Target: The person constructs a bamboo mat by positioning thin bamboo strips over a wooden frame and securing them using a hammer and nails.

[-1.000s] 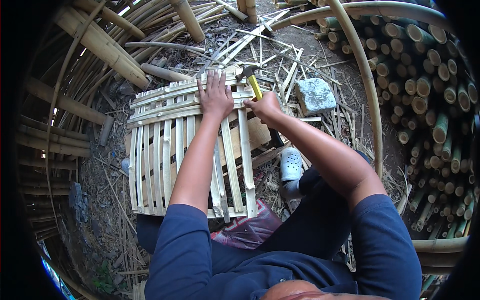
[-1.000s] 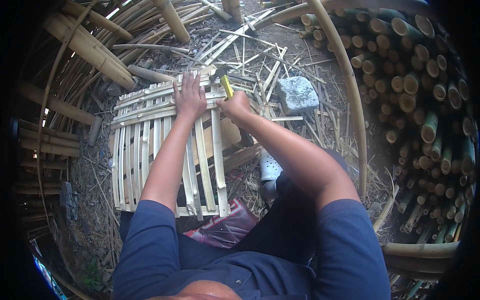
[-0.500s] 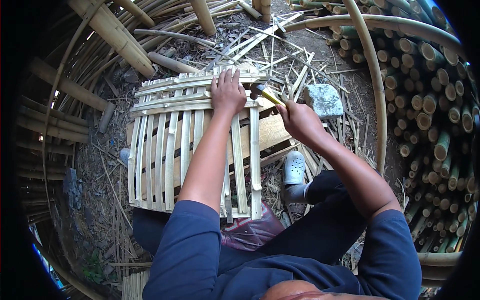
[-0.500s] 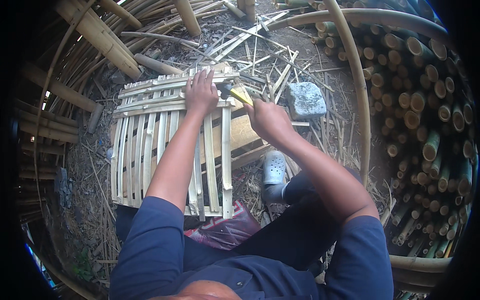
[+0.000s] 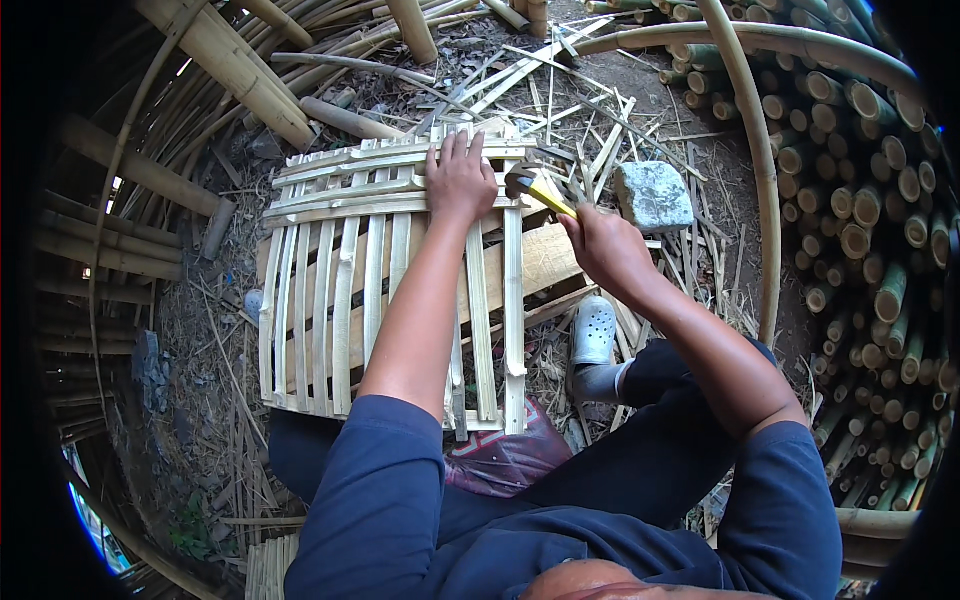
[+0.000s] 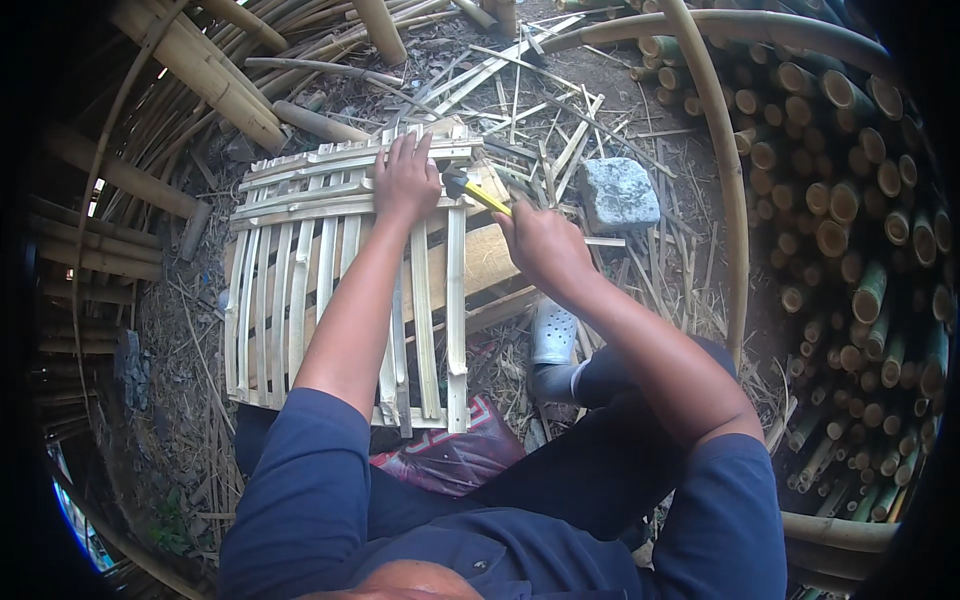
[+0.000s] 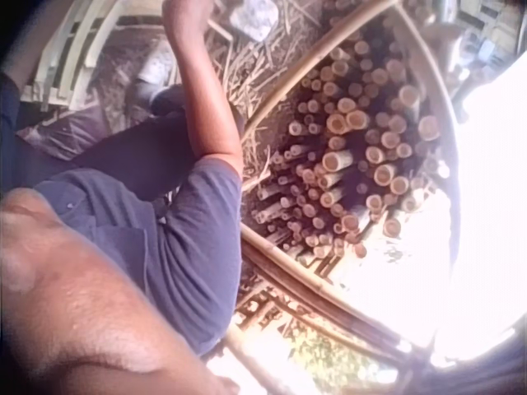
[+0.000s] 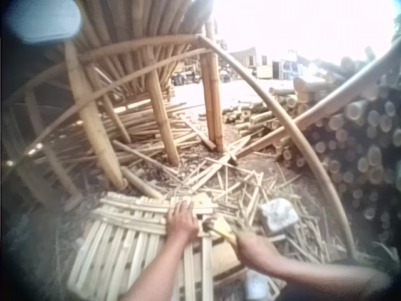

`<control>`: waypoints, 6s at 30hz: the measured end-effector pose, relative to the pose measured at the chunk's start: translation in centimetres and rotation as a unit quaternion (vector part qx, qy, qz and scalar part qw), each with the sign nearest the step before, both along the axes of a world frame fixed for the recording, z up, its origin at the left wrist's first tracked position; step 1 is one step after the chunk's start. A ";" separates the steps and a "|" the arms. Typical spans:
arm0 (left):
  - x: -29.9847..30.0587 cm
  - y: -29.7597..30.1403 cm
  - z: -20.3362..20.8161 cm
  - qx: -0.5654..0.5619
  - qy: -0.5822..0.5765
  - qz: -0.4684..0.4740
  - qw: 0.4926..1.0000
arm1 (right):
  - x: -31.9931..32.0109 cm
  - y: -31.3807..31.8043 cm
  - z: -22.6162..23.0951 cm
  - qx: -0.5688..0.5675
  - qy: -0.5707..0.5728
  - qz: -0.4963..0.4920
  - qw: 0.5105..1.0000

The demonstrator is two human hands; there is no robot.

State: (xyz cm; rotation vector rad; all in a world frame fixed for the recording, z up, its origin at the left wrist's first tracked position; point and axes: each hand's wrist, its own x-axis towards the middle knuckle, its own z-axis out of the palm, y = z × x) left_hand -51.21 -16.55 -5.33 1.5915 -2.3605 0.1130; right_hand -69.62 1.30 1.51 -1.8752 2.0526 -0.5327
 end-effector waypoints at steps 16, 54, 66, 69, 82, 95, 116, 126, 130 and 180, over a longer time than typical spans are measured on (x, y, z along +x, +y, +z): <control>0.2 0.3 0.0 -0.031 -0.013 0.002 0.999 | 1.4 0.1 1.1 -0.084 -0.091 -0.039 0.992; 0.7 0.5 -0.9 -0.068 0.094 -0.012 0.993 | 5.1 -6.1 -4.2 0.041 -0.205 -0.080 0.975; 1.0 0.9 1.0 -0.012 0.320 -0.217 0.922 | 2.9 -8.6 -1.2 0.106 -0.392 -0.223 0.886; 1.0 1.0 1.0 0.001 0.360 -0.228 0.905 | 2.6 -9.3 -1.3 0.107 -0.346 -0.241 0.900; 1.7 0.1 -0.1 -0.058 0.426 -0.100 0.897 | 4.0 -9.1 0.3 0.131 -0.225 -0.173 0.950; 2.5 0.7 0.4 0.034 0.431 -0.159 0.888 | 4.2 -9.4 -0.6 0.110 -0.195 -0.171 0.960; 2.3 1.6 1.3 0.046 0.330 -0.306 0.892 | 4.1 -9.9 -1.2 0.116 -0.187 -0.168 0.961; 2.8 0.5 0.3 -0.001 0.263 -0.272 0.926 | 4.0 -9.7 -0.4 0.137 -0.232 -0.185 0.945; 2.8 0.2 0.5 0.031 0.255 -0.299 0.919 | 3.9 -9.4 -0.4 0.153 -0.254 -0.177 0.938; 2.3 1.0 1.4 0.040 0.269 -0.317 0.908 | -0.8 -0.9 -0.3 0.007 -0.043 0.006 0.999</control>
